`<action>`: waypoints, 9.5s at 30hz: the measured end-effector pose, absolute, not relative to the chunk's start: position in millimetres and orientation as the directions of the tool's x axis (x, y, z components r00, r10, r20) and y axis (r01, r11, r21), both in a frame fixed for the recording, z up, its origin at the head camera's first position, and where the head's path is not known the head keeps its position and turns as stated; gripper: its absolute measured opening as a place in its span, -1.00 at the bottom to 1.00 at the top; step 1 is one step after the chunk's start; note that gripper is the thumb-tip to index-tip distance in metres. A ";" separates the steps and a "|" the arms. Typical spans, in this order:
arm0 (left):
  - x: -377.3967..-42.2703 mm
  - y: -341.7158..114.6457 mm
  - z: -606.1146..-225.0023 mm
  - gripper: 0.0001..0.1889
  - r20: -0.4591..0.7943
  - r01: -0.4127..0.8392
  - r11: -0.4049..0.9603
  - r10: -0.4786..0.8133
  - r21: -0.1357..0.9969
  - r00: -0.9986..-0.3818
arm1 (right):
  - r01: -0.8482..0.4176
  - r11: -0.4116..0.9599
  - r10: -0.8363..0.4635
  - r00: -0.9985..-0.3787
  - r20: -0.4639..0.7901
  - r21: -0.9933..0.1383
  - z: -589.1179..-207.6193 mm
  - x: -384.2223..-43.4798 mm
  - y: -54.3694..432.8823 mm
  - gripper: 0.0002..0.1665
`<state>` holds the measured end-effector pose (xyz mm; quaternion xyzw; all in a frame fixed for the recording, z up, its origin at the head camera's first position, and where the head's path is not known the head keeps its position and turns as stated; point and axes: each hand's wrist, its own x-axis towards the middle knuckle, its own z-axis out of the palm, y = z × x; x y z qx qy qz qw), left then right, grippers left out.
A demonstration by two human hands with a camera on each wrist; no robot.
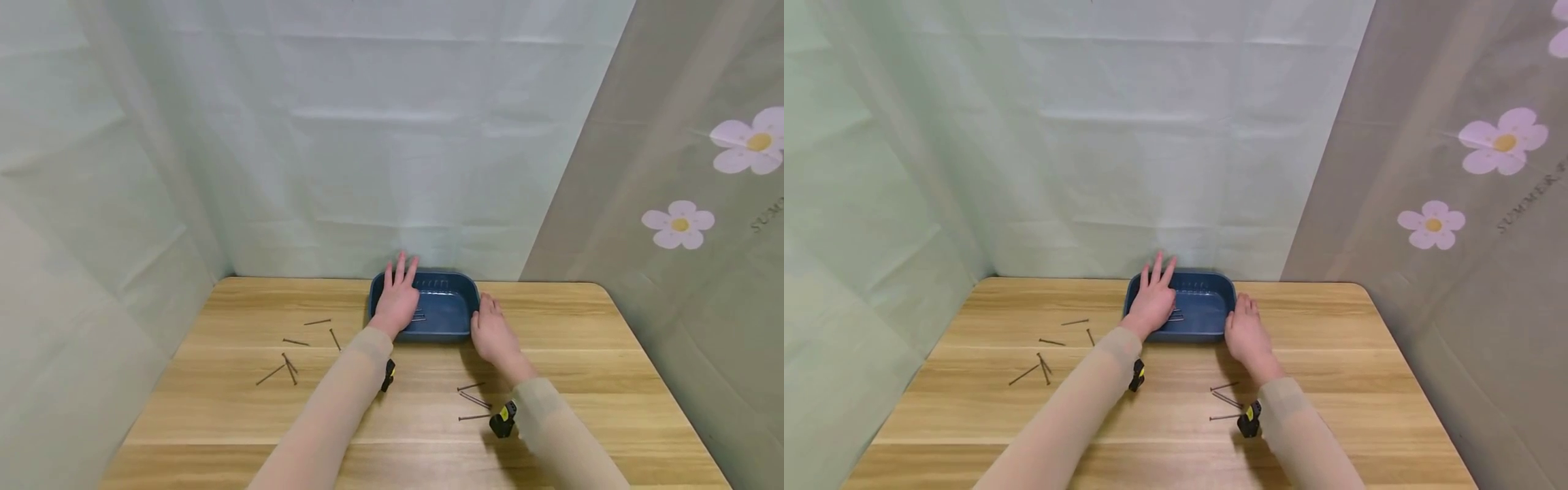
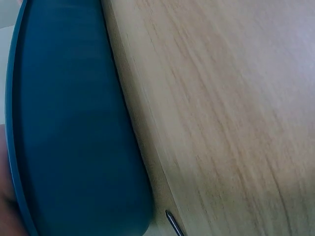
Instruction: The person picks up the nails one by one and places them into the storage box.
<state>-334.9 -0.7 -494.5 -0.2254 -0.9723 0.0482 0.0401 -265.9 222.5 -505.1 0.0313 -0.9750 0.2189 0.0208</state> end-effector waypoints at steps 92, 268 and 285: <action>-254.2 -121.0 -532.5 -0.74 0.210 0.373 0.894 0.326 0.248 -0.922 | -0.060 0.897 -0.058 -0.998 0.019 -0.438 -503.0 -274.2 227.3 -0.27; -298.9 -114.6 -485.8 -0.95 0.368 0.452 0.769 0.301 0.452 -0.880 | -0.054 0.904 -0.041 -0.998 0.040 -0.424 -507.7 -279.8 241.0 -0.28; -253.7 -187.6 -491.0 -0.91 0.389 0.452 0.768 0.286 0.454 -0.876 | -0.071 0.902 -0.054 -0.997 0.052 -0.427 -506.8 -282.9 241.7 -0.28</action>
